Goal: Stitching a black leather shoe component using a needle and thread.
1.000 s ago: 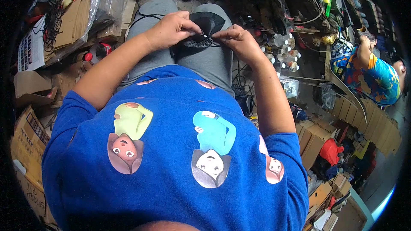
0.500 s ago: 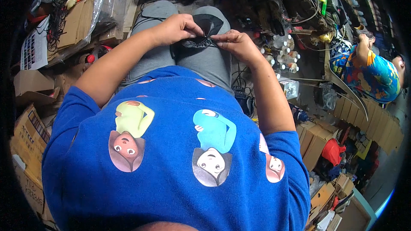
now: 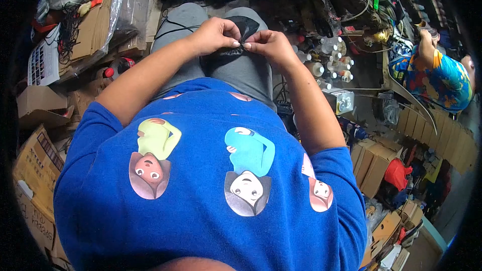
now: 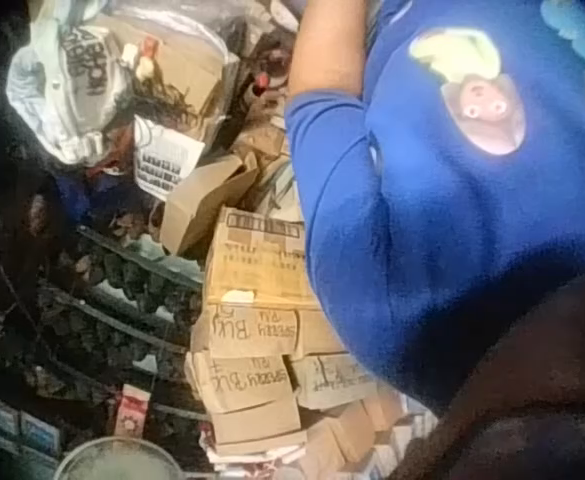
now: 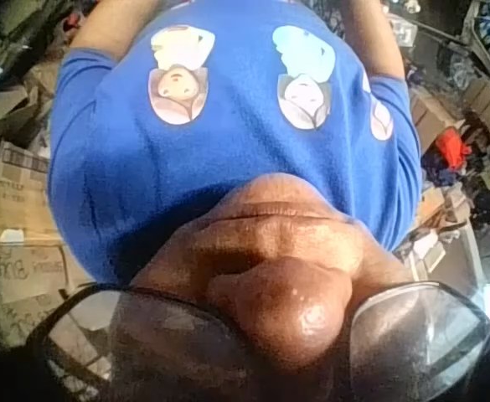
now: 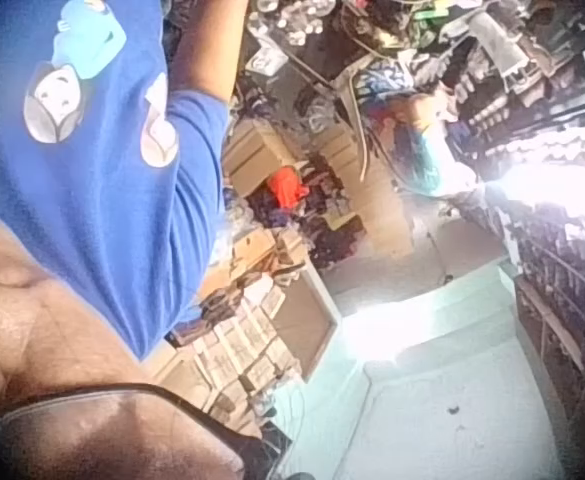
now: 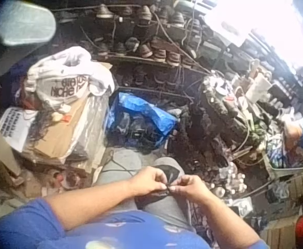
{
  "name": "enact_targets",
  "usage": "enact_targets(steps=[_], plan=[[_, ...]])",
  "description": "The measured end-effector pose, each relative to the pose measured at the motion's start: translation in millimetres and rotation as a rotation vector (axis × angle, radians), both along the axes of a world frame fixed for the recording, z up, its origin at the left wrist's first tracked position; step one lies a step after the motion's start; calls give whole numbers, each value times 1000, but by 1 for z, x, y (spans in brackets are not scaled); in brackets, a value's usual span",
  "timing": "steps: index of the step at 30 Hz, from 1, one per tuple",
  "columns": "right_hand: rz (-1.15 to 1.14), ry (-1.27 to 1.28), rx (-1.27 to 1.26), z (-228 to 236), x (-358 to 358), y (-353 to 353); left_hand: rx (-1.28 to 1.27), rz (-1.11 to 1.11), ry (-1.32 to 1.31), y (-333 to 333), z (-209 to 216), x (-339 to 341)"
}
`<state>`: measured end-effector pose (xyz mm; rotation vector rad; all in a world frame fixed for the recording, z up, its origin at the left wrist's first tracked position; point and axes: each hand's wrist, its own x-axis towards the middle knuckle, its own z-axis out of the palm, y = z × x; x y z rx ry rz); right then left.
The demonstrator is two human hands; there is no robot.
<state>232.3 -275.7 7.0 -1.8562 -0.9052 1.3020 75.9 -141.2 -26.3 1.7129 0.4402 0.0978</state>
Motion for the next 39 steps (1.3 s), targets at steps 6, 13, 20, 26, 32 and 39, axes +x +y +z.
enact_targets(steps=[6,13,20,26,32,39], plan=[[69,54,4,-6,22,-6,517,-27,-34,18,3,-15],[56,58,134,-10,21,-20,441,-136,115,15,23,-13],[-54,102,58,0,24,-44,409,-257,168,12,32,-4],[-18,11,83,-17,20,-46,416,-245,112,9,17,-2],[16,195,38,35,34,-55,424,-258,113,13,18,-6],[66,-123,25,-5,75,-24,483,-297,102,12,21,1]])
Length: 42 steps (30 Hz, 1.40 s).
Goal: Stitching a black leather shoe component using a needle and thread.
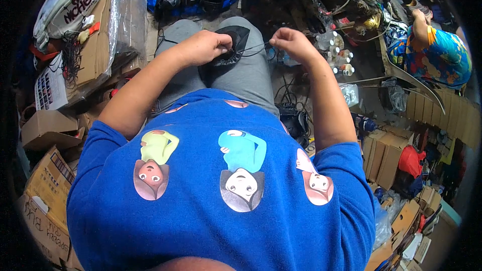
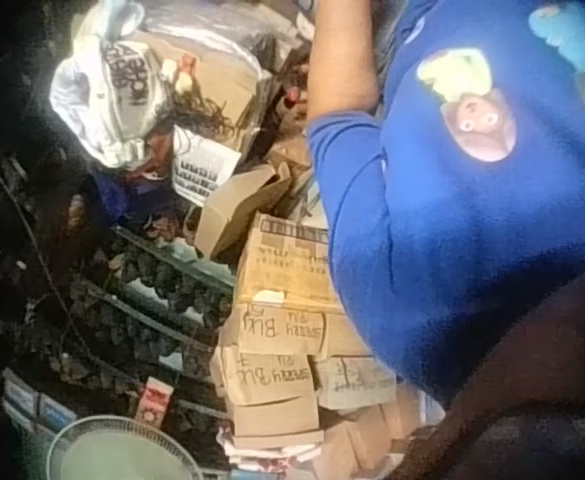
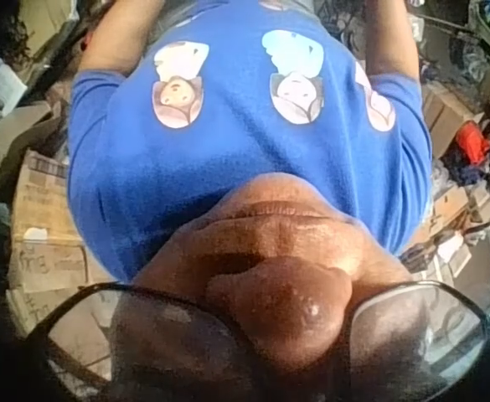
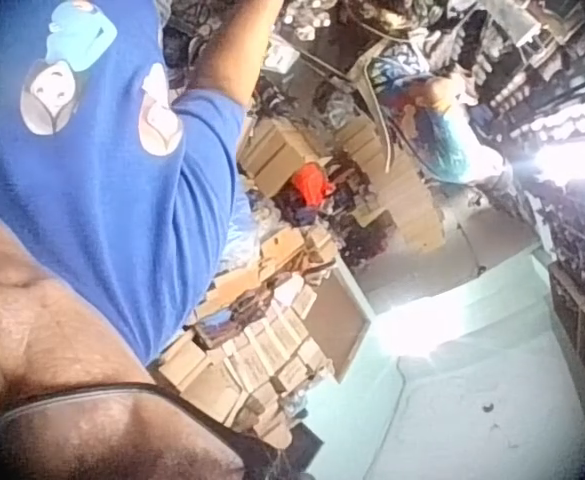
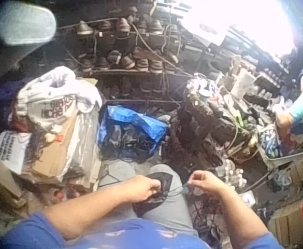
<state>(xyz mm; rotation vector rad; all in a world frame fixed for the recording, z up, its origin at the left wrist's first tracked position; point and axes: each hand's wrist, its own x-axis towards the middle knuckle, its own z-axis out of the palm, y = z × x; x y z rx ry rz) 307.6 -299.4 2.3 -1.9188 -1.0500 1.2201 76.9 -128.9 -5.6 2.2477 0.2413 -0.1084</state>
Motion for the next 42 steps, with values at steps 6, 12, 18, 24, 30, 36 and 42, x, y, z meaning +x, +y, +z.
enact_targets(steps=[6,12,18,24,30,36,42], plan=[[41,-765,188,24,-27,0,38,-3,19,2,2,-2],[514,-1065,459,53,-75,6,33,-9,32,3,8,-1],[516,-1094,295,62,-77,-21,20,-32,42,5,7,2],[463,-1152,367,57,-83,1,18,-39,14,4,6,0],[702,-1140,207,39,-86,25,158,-111,-146,9,-2,-8],[688,-1063,354,30,-75,15,399,-121,-250,8,9,-40],[628,-1091,297,36,-66,5,538,-18,-346,-2,17,-40]])
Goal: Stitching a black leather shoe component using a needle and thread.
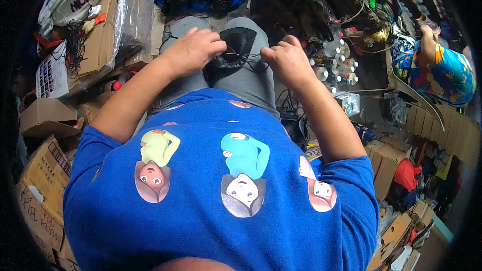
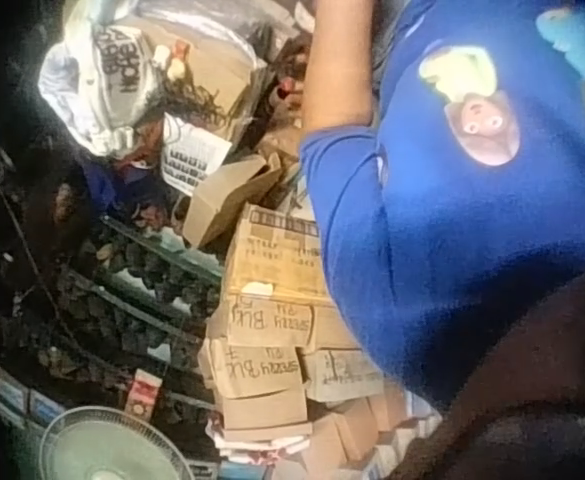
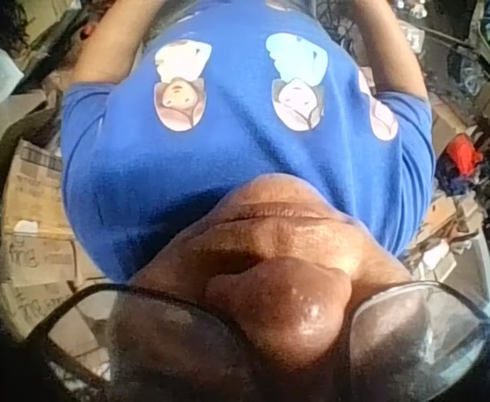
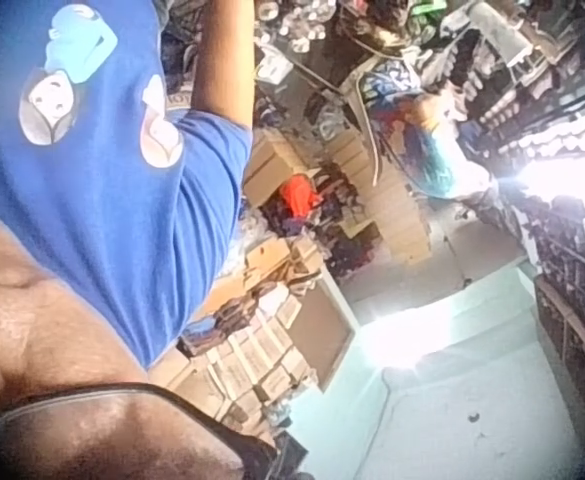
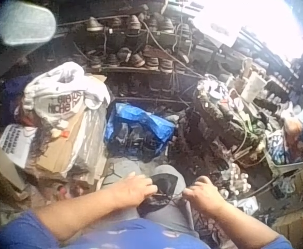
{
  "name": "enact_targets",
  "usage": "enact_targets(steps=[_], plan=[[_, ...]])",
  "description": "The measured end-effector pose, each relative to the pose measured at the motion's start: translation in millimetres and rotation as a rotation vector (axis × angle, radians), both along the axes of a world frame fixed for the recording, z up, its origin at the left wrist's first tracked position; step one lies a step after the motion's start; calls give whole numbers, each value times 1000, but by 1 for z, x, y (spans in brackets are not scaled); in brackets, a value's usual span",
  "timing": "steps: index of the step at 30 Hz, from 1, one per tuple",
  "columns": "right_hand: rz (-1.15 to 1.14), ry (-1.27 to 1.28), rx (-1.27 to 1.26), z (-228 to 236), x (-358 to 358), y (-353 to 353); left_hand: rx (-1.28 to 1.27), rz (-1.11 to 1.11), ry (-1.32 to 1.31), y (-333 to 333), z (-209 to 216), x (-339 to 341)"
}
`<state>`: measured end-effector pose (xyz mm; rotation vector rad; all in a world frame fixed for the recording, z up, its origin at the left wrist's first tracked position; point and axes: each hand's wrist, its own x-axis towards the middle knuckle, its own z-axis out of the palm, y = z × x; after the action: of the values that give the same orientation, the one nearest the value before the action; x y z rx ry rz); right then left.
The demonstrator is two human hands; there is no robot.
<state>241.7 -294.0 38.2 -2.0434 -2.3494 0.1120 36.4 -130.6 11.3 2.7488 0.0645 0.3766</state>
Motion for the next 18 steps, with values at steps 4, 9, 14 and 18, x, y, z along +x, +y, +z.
enact_targets(steps=[4,9,14,18], plan=[[-31,-61,-64,13,-3,6,-73,-10,153,-4,0,16],[10,-11,-19,11,-18,16,-210,-24,297,-9,0,31],[-5,40,-101,8,-7,16,-45,-57,261,-1,0,14],[-183,-33,-26,-16,47,-28,-29,120,222,44,-11,-53]])
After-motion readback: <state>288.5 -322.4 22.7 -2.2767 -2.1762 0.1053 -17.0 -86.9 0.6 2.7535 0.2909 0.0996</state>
